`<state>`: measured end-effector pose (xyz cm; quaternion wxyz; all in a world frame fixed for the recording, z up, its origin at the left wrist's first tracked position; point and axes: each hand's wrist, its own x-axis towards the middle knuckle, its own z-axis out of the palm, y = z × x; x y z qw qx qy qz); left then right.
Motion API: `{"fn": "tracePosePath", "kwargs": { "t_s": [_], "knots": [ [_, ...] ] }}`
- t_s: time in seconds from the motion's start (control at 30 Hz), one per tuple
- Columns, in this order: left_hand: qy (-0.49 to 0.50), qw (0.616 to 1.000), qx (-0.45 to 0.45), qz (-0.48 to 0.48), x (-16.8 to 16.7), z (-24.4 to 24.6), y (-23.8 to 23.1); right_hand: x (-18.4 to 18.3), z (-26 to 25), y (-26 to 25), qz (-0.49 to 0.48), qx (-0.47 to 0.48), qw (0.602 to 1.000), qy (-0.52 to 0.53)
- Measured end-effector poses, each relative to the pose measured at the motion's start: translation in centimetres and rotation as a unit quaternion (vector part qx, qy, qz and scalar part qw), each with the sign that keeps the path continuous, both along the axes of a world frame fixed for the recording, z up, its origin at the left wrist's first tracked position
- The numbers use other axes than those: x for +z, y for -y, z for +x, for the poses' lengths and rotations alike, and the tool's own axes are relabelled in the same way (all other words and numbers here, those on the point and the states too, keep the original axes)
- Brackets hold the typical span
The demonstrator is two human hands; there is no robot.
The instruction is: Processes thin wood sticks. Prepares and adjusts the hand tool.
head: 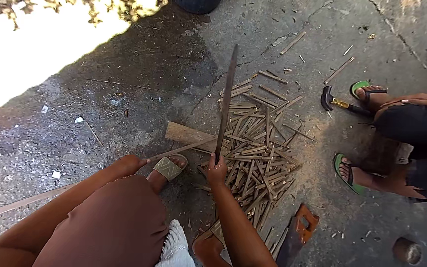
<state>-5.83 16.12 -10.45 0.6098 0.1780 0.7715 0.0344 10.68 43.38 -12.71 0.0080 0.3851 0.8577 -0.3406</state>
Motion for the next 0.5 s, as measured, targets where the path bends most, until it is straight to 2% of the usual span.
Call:
{"fn": "tracePosePath", "kwargs": {
  "t_s": [0.03, 0.1, 0.17, 0.23, 0.33, 0.4, 0.43, 0.5],
  "knots": [
    [-0.002, 1.000, -0.003, -0.002, 0.1, -0.1, -0.1, -0.8, 0.7, -0.1, -0.009, 0.007, 0.999, 0.030],
    [-0.013, 1.000, -0.017, -0.006, 0.4, -0.2, -0.5, -1.5, 0.8, -0.9, -0.091, 0.038, 0.967, 0.235],
    [-0.026, 0.999, -0.021, -0.013, 0.9, -0.3, -0.9, -1.5, -0.4, -1.4, -0.112, 0.061, 0.938, 0.322],
    [-0.036, 0.999, -0.020, -0.016, 1.4, -0.6, -1.2, -0.3, -1.0, -1.6, -0.097, 0.060, 0.941, 0.317],
    [-0.036, 0.999, -0.019, -0.023, 1.5, -0.9, -1.2, 0.6, -0.4, -0.8, -0.054, 0.030, 0.979, 0.195],
    [-0.037, 0.999, -0.026, -0.029, 1.2, -0.9, -1.3, -0.5, 0.9, -0.1, -0.037, 0.009, 0.990, 0.133],
    [-0.039, 0.998, -0.027, -0.035, 1.3, -1.0, -1.6, -1.2, 1.3, -0.2, -0.050, 0.014, 0.985, 0.167],
    [-0.042, 0.998, -0.031, -0.040, 1.2, -0.7, -2.1, -1.8, 1.2, -0.6, -0.094, 0.050, 0.947, 0.304]
  ]
}}
